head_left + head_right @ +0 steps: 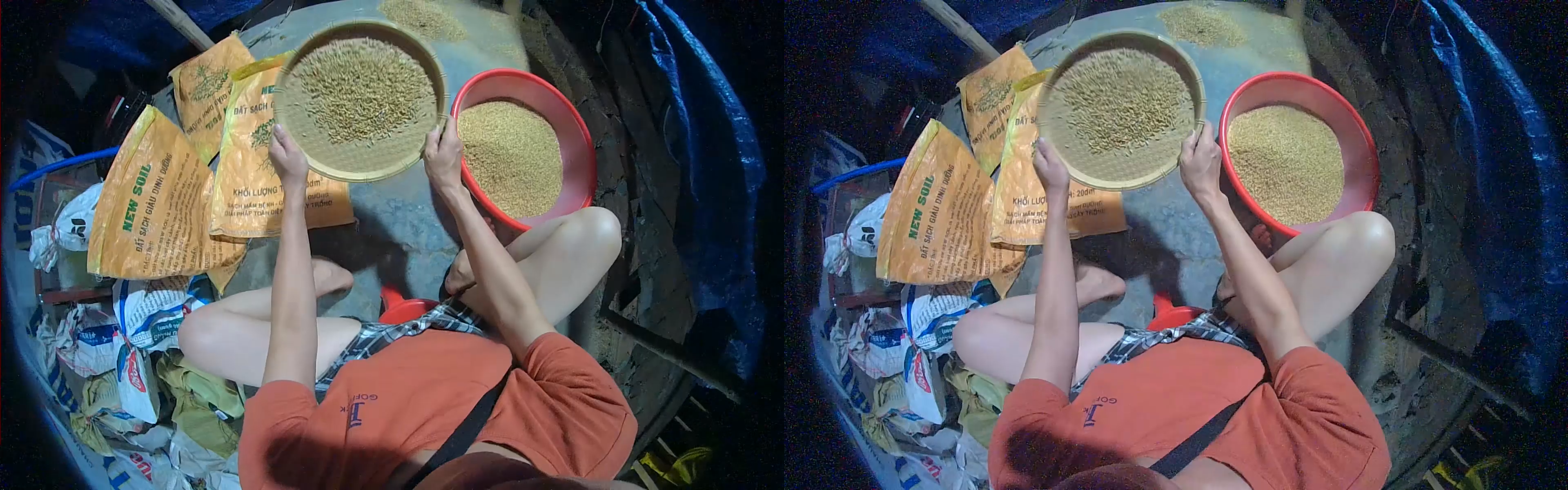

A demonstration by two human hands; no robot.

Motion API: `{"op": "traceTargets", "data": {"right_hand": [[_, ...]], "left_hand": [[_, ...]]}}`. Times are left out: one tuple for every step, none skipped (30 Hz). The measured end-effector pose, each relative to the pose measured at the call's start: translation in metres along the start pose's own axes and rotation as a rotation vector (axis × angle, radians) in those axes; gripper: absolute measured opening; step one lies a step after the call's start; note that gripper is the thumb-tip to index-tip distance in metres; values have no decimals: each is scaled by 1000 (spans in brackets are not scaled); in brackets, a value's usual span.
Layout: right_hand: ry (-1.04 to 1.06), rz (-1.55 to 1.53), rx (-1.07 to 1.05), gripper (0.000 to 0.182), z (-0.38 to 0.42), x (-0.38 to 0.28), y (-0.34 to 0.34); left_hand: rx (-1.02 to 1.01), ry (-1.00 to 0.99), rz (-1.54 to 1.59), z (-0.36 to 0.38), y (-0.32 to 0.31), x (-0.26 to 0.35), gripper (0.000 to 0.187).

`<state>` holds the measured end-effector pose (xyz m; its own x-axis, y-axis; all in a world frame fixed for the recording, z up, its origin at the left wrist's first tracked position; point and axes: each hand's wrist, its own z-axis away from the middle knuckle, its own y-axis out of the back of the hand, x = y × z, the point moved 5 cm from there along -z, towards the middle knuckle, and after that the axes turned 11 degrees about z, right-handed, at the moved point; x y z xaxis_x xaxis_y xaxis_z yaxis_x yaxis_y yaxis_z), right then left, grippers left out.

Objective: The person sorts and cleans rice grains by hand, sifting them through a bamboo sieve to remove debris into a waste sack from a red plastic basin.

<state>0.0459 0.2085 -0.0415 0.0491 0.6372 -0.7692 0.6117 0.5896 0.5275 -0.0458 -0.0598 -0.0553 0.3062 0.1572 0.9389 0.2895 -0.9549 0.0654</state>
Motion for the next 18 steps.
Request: {"op": "traceTargets", "data": {"right_hand": [[88, -24, 60, 14, -2, -3, 2], [93, -27, 55, 14, -3, 0, 0], [35, 14, -23, 15, -1, 12, -8], [-24, 55, -102, 16, 2, 29, -18], [-56, 182, -151, 21, 8, 49, -28], [-60, 180, -161, 21, 16, 58, -32], [-141, 273, -231, 23, 23, 70, -36], [-224, 369, -300, 26, 29, 78, -39], [-269, 401, -353, 29, 33, 83, -41], [-274, 401, -352, 29, 33, 84, -42], [-259, 397, -350, 28, 31, 85, -42], [-242, 391, -347, 27, 30, 84, -42], [-241, 388, -345, 27, 26, 72, -38], [-199, 326, -303, 27, 19, 59, -31], [-158, 265, -259, 26, 11, 42, -23], [-155, 263, -251, 26, 6, 31, -18], [-78, 109, -154, 26, 2, 15, -10], [-1, -42, -60, 26, -1, 4, -4]], "left_hand": [[62, -103, 12, 2, -2, 27, 35], [70, -104, 10, 1, -2, 18, 35], [9, -31, -70, 2, -4, -6, 36], [-52, 43, -151, 7, -5, -20, 39], [-151, 97, -209, 17, -9, -35, 39], [-149, 104, -217, 26, -6, -54, 39], [-153, 131, -344, 36, -6, -80, 39], [-160, 158, -469, 43, -5, -95, 40], [-165, 163, -473, 46, -4, -93, 40], [-184, 212, -463, 47, -4, -93, 41], [-201, 261, -452, 47, -5, -92, 43], [-202, 260, -454, 44, -6, -83, 43], [-152, 196, -452, 37, -5, -67, 42], [-100, 130, -448, 29, -4, -51, 42], [-99, 122, -446, 21, -5, -36, 42], [-34, 67, -214, 14, -4, -18, 41], [26, 12, 17, 9, -3, -5, 41], [23, 9, 21, 5, -5, -2, 41]]}}
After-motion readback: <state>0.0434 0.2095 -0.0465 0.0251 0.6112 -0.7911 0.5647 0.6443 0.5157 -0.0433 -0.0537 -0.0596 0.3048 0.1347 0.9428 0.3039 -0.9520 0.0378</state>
